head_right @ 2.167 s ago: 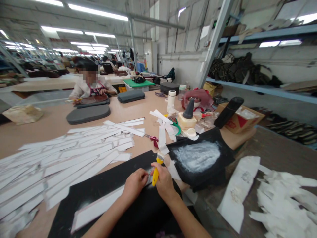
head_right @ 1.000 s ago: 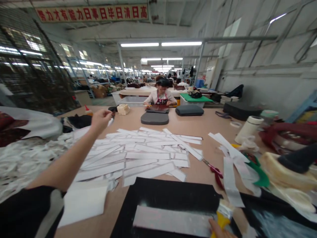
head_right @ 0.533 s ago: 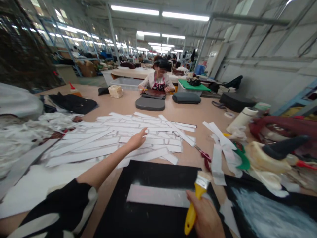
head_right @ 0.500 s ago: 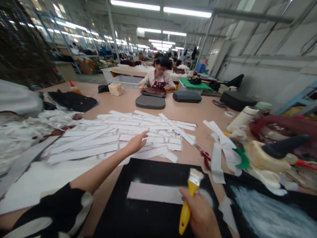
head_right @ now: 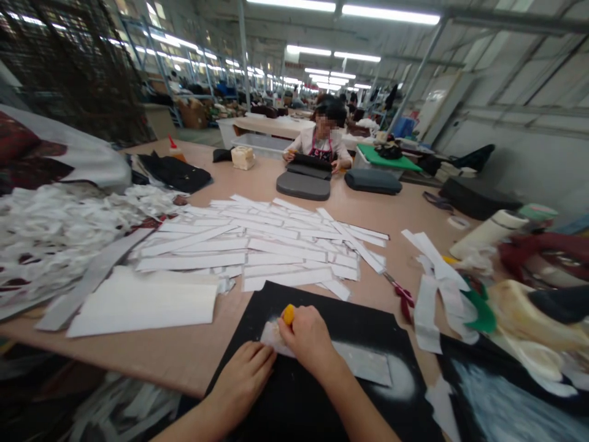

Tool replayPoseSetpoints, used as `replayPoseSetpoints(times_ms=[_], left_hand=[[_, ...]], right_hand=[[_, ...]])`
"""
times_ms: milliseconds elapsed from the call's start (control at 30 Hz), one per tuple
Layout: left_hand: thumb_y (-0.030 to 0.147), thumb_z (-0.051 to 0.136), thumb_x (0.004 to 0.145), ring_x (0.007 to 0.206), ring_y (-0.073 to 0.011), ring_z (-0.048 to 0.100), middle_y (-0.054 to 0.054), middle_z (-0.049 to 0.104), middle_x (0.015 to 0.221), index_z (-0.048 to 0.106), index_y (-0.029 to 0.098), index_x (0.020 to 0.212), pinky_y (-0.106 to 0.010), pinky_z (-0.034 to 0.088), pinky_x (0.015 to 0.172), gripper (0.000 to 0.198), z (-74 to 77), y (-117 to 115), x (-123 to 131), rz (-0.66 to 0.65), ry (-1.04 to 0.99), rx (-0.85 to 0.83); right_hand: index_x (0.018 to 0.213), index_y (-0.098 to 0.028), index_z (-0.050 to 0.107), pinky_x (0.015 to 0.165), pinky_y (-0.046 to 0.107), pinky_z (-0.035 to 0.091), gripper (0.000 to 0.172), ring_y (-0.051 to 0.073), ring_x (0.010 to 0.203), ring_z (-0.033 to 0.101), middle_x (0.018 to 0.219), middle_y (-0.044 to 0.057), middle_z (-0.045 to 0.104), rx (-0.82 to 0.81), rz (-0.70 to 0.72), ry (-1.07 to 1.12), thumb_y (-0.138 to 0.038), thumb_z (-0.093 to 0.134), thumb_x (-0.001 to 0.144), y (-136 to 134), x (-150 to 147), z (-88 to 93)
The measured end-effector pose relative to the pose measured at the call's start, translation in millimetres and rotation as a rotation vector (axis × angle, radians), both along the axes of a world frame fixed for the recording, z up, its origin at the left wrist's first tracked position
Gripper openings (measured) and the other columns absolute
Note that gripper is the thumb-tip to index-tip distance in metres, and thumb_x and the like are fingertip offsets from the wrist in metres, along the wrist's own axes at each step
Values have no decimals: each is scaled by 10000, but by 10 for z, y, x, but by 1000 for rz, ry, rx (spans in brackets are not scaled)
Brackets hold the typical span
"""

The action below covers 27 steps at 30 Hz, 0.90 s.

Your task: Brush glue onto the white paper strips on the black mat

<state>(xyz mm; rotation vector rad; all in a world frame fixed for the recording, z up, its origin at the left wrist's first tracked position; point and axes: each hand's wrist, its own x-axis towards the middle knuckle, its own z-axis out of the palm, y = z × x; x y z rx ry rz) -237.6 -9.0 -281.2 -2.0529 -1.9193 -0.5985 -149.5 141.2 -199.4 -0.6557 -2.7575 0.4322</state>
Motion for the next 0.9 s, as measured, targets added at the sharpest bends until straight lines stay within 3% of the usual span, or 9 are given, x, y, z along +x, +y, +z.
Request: replayPoseSetpoints(times_ms=[100,167,233,367,467,533,667,800,900], left_hand=[[124,427,862,863,-199,543,-86,617,952,586,120,1020,-380,446,801,224,-22,27,24,23,27,25],[110,413,863,848,-197,541,-76,620,943,596,131,1002,-378,440,790,231,-17,18,29,34,39,27],[94,399,860,857,-202,538,-71,625,958,598,128,1006,-378,433,790,248,-12,4,25,40,50,43],[90,382,866,883,-216,534,-67,631,989,593,118,1018,-376,421,797,261,-1,4,14,24,48,113],[89,378,870,851,-203,537,-58,634,950,591,129,995,-368,418,793,250,28,20,4,8,-3,134],[87,380,872,839,-183,534,-45,626,926,586,150,977,-346,418,798,239,52,19,-31,10,-95,123],[117,406,873,832,-170,526,-40,597,900,574,177,901,-318,420,776,182,79,-54,-253,180,-214,85],[174,440,860,803,-200,519,-57,577,848,568,169,846,-346,413,746,129,99,-223,-613,586,-133,10],[254,489,837,838,-233,515,-80,571,880,566,151,904,-368,400,754,145,112,-322,-803,819,-95,-48]], right_hand=[[752,-170,605,705,294,392,205,176,681,555,675,46,612,62,13,-9,-284,467,851,-31,37,76],[826,-197,613,757,295,389,179,166,734,564,753,23,638,-41,87,13,-299,471,864,-19,183,90],[859,-222,617,780,296,398,186,166,775,576,796,5,651,-146,54,9,-328,465,869,82,468,68],[816,-207,625,664,285,457,298,183,691,612,724,23,656,-230,-275,-68,-404,404,857,510,1439,51],[737,-191,652,619,336,473,386,235,619,624,631,58,655,-26,-488,-138,-470,397,811,744,2089,122],[752,-192,670,611,351,483,417,250,613,634,631,64,668,79,-542,-110,-501,395,809,766,2222,142],[880,-203,663,698,332,511,367,232,761,659,826,56,702,151,-397,192,-492,441,838,557,1726,20],[1004,-215,616,718,300,513,206,188,797,645,906,47,689,131,-6,447,-317,529,848,210,855,-91],[1105,-214,556,619,269,505,243,152,674,621,833,36,677,61,192,483,-220,498,869,-26,314,-73]])
